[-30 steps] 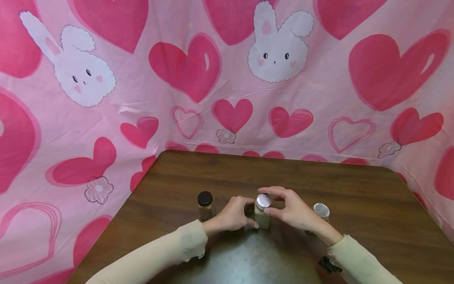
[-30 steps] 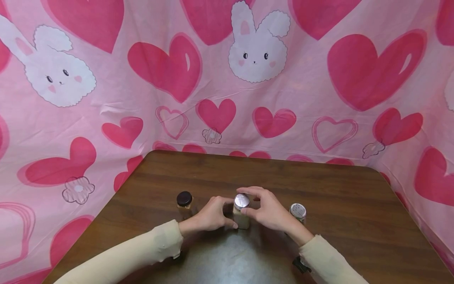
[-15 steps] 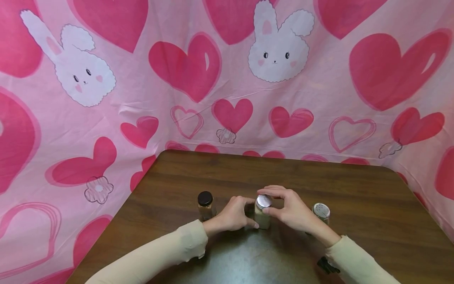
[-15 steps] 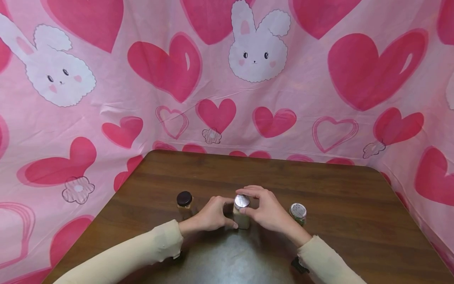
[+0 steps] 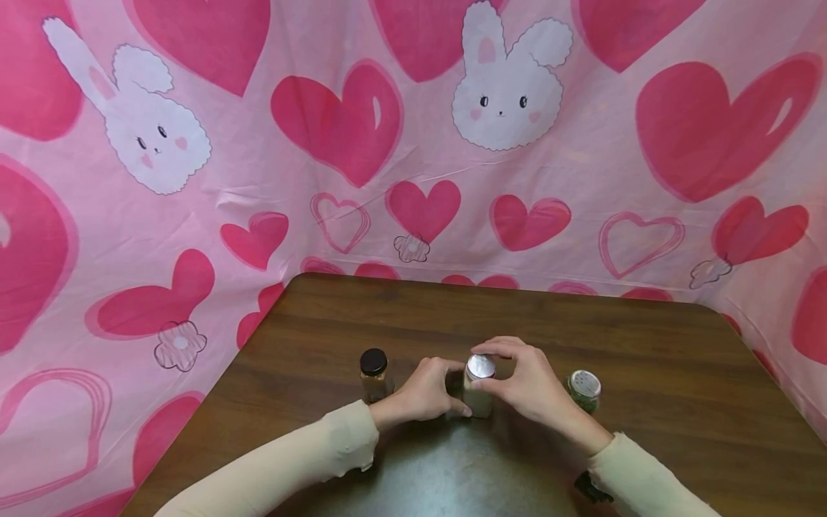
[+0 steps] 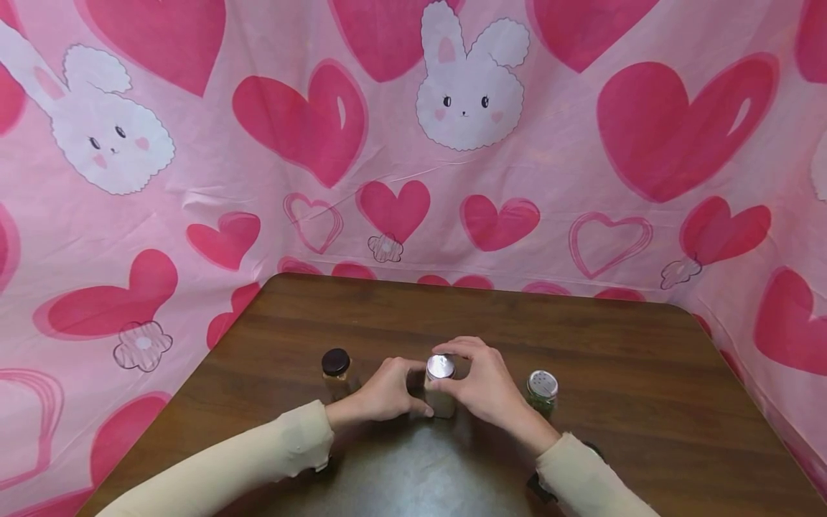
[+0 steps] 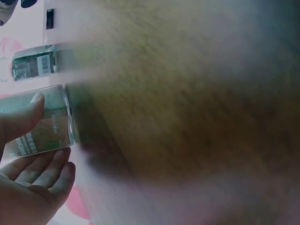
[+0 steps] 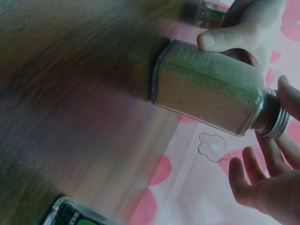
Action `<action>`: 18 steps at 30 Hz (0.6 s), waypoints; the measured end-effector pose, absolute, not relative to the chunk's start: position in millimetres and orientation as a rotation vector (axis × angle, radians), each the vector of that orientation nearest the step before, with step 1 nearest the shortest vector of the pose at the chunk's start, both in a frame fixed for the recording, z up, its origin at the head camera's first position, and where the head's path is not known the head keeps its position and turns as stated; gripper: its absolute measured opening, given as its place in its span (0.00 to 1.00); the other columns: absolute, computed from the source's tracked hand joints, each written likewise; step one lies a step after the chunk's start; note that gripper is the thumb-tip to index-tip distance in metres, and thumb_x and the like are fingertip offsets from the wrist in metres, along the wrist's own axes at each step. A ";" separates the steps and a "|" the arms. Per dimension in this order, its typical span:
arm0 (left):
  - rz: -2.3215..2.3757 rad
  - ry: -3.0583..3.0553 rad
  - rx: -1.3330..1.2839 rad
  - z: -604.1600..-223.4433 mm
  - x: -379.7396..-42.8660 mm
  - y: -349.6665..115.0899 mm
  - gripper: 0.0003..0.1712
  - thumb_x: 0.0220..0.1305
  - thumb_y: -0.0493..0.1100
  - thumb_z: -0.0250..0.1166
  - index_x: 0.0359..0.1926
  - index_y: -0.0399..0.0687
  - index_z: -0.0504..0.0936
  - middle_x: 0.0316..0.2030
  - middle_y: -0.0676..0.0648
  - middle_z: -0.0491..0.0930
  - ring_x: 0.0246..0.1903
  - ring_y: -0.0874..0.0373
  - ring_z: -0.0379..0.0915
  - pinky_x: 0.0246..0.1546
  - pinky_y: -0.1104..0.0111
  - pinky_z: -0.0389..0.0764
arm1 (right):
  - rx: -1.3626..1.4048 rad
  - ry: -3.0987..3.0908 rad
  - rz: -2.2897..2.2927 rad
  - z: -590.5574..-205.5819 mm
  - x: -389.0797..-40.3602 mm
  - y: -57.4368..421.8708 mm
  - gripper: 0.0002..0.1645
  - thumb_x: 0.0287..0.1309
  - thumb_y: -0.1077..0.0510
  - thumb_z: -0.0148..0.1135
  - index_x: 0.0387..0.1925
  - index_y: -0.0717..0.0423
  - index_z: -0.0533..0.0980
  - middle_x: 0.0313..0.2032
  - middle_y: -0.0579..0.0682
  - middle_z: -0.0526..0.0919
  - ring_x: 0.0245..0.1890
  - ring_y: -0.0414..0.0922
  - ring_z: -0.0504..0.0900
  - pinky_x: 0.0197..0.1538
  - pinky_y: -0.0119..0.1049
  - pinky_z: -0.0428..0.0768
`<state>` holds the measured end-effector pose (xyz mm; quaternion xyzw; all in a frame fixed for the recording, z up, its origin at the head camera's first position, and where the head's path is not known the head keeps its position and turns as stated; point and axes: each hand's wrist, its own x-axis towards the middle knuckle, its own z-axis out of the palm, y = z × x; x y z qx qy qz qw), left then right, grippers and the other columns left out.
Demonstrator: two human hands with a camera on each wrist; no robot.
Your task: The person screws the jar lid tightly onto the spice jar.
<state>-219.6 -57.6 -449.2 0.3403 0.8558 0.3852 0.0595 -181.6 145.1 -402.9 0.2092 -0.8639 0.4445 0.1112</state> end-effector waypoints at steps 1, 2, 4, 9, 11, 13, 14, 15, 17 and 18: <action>1.171 2.588 1.033 -449.1 -219.4 -57.7 0.32 0.37 0.44 0.82 0.48 0.51 0.83 0.41 0.62 0.81 0.38 0.70 0.74 0.39 0.74 0.74 | 0.602 -2.538 1.298 -403.0 -181.4 144.7 0.27 0.34 0.50 0.81 0.41 0.38 0.82 0.44 0.35 0.79 0.48 0.37 0.75 0.49 0.47 0.73; 1.175 2.585 1.035 -449.2 -219.3 -57.7 0.32 0.37 0.44 0.82 0.49 0.51 0.83 0.41 0.62 0.81 0.38 0.70 0.74 0.40 0.73 0.74 | 0.589 -2.538 1.291 -402.9 -181.1 144.2 0.27 0.33 0.49 0.81 0.41 0.39 0.82 0.43 0.35 0.79 0.48 0.37 0.75 0.48 0.47 0.73; 1.182 2.578 1.036 -449.5 -219.3 -57.7 0.32 0.37 0.44 0.82 0.48 0.51 0.83 0.41 0.62 0.81 0.38 0.69 0.75 0.40 0.73 0.75 | 0.566 -2.542 1.281 -403.2 -180.6 143.6 0.28 0.32 0.48 0.82 0.41 0.42 0.82 0.42 0.35 0.79 0.46 0.38 0.75 0.46 0.46 0.73; 1.177 2.582 1.030 -450.0 -219.3 -57.6 0.31 0.37 0.45 0.82 0.48 0.53 0.83 0.40 0.63 0.80 0.38 0.69 0.75 0.41 0.74 0.74 | 0.529 -2.548 1.282 -404.3 -180.3 142.6 0.28 0.31 0.44 0.82 0.40 0.42 0.81 0.39 0.37 0.80 0.41 0.40 0.76 0.42 0.43 0.74; 1.176 2.585 1.034 -449.8 -219.2 -57.6 0.31 0.37 0.45 0.82 0.47 0.53 0.83 0.40 0.63 0.80 0.38 0.69 0.75 0.41 0.74 0.74 | 0.515 -2.544 1.284 -404.9 -180.4 142.2 0.28 0.30 0.43 0.81 0.39 0.40 0.80 0.38 0.38 0.80 0.40 0.39 0.76 0.41 0.42 0.74; 1.173 2.589 1.038 -449.7 -219.2 -57.6 0.30 0.37 0.45 0.82 0.46 0.54 0.83 0.40 0.64 0.80 0.38 0.69 0.75 0.41 0.74 0.74 | 0.507 -2.532 1.284 -405.8 -180.5 141.8 0.29 0.29 0.42 0.81 0.39 0.40 0.80 0.37 0.38 0.80 0.40 0.39 0.76 0.40 0.41 0.74; 1.172 2.591 1.040 -449.5 -219.1 -57.6 0.30 0.37 0.45 0.82 0.46 0.54 0.83 0.40 0.64 0.80 0.38 0.69 0.75 0.41 0.74 0.74 | 0.503 -2.525 1.281 -406.2 -180.5 141.7 0.29 0.29 0.41 0.81 0.38 0.40 0.80 0.37 0.38 0.80 0.40 0.39 0.76 0.40 0.41 0.74; 1.171 2.593 1.040 -449.2 -219.0 -57.6 0.30 0.37 0.45 0.82 0.46 0.54 0.83 0.40 0.64 0.80 0.38 0.70 0.75 0.41 0.74 0.74 | 0.500 -2.518 1.278 -406.8 -180.5 141.5 0.29 0.29 0.41 0.81 0.38 0.40 0.80 0.37 0.37 0.80 0.39 0.38 0.76 0.40 0.41 0.74; 1.168 2.596 1.036 -448.9 -218.7 -57.6 0.30 0.37 0.45 0.82 0.46 0.54 0.83 0.40 0.64 0.80 0.38 0.69 0.75 0.41 0.73 0.74 | 0.500 -2.504 1.277 -408.1 -180.2 141.5 0.30 0.28 0.39 0.80 0.39 0.40 0.80 0.37 0.37 0.80 0.40 0.37 0.76 0.40 0.40 0.74; 1.165 2.600 1.031 -448.8 -218.5 -57.6 0.30 0.37 0.45 0.82 0.46 0.54 0.83 0.40 0.64 0.80 0.38 0.70 0.74 0.42 0.73 0.74 | 0.501 -2.500 1.274 -408.8 -180.1 141.7 0.31 0.28 0.38 0.80 0.40 0.40 0.80 0.38 0.36 0.80 0.40 0.37 0.76 0.40 0.40 0.74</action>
